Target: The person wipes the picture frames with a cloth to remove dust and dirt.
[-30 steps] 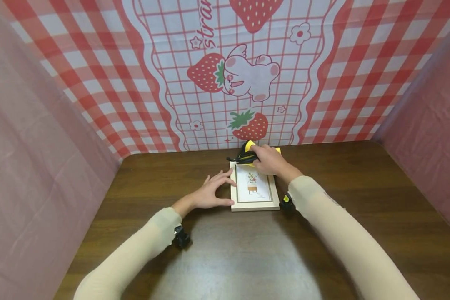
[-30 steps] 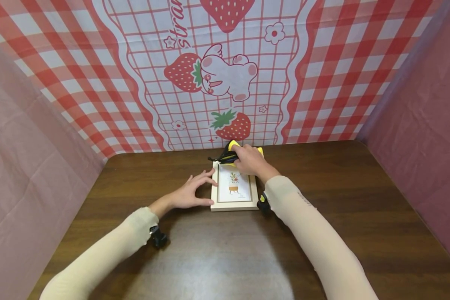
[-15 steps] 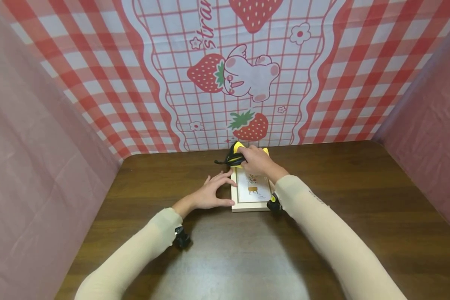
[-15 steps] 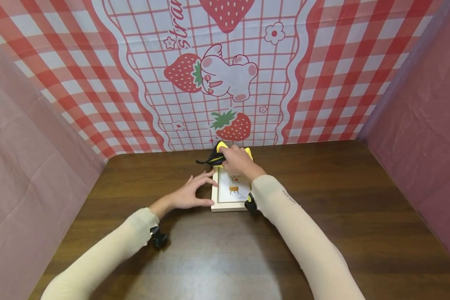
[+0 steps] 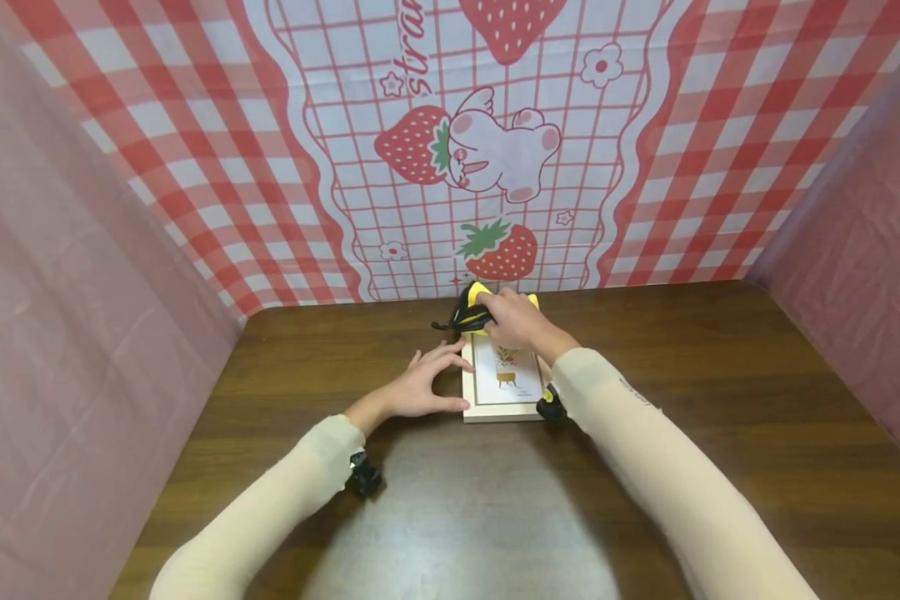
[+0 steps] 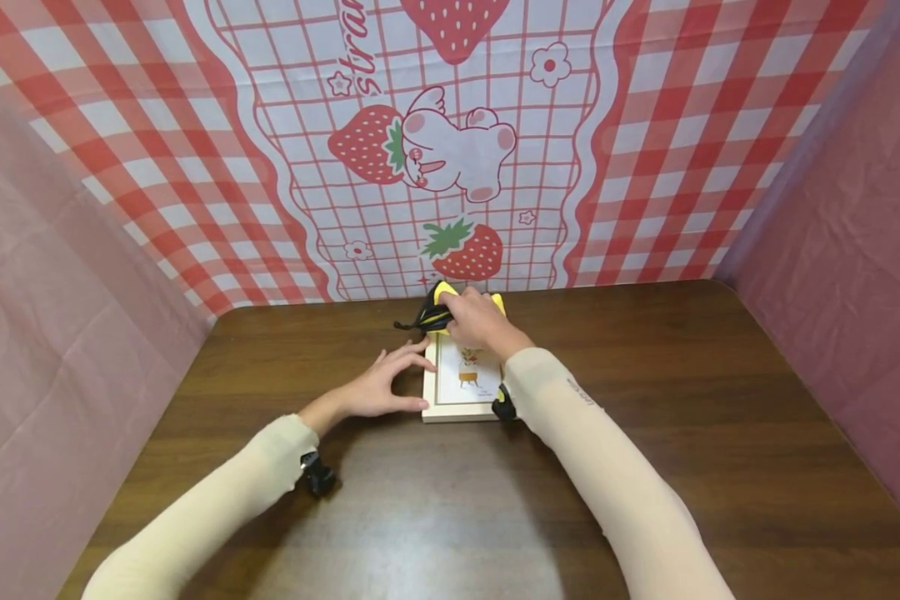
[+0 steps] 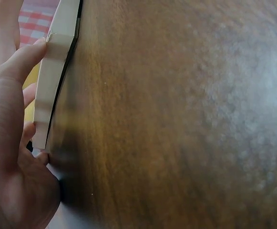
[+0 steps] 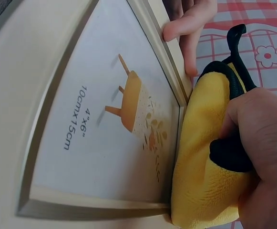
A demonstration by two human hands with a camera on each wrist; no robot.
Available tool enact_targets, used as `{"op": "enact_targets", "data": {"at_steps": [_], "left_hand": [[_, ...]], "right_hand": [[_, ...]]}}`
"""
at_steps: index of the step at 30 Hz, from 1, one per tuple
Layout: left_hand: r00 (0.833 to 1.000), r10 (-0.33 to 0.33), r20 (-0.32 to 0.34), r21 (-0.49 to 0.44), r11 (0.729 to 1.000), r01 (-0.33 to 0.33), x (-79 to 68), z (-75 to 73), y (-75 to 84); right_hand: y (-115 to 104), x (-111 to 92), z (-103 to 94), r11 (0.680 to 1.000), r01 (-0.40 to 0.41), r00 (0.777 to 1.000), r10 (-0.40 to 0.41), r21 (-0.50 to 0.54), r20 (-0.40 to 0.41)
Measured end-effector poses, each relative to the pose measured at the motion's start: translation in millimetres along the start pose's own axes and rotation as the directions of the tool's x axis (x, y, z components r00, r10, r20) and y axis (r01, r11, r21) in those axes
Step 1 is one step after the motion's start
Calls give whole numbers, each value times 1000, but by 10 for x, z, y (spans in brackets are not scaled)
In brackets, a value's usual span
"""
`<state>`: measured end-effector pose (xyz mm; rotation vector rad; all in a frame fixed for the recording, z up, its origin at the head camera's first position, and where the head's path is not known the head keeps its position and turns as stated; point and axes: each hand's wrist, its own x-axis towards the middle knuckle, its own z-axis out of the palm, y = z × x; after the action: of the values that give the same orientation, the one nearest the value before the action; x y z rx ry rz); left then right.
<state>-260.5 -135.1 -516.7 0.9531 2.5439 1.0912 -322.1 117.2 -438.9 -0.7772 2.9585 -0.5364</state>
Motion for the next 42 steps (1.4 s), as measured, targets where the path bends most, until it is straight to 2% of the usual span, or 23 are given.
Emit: {"op": "enact_targets", "data": {"at_steps": [1, 7, 15, 23, 29, 42], "left_hand": [[1000, 0, 0, -1, 1000, 0, 2, 1, -5], [1000, -15, 12, 13, 1000, 15, 20, 19, -59], [999, -47, 22, 44, 998, 46, 36, 30, -84], [999, -40, 22, 32, 999, 40, 35, 33, -102], [1000, -25, 15, 15, 1000, 24, 41, 40, -115], [1000, -26, 16, 4, 1000, 26, 13, 22, -60]], "right_hand": [[-96, -58, -76, 1000, -21, 1000, 21, -4, 13], [-43, -100, -116, 999, -33, 999, 34, -19, 32], [83, -163, -173, 999, -22, 1000, 22, -29, 4], [255, -247, -199, 999, -38, 999, 38, -12, -9], [362, -321, -247, 996, -86, 996, 86, 11, 2], [511, -434, -278, 995, -94, 995, 95, 45, -31]]}}
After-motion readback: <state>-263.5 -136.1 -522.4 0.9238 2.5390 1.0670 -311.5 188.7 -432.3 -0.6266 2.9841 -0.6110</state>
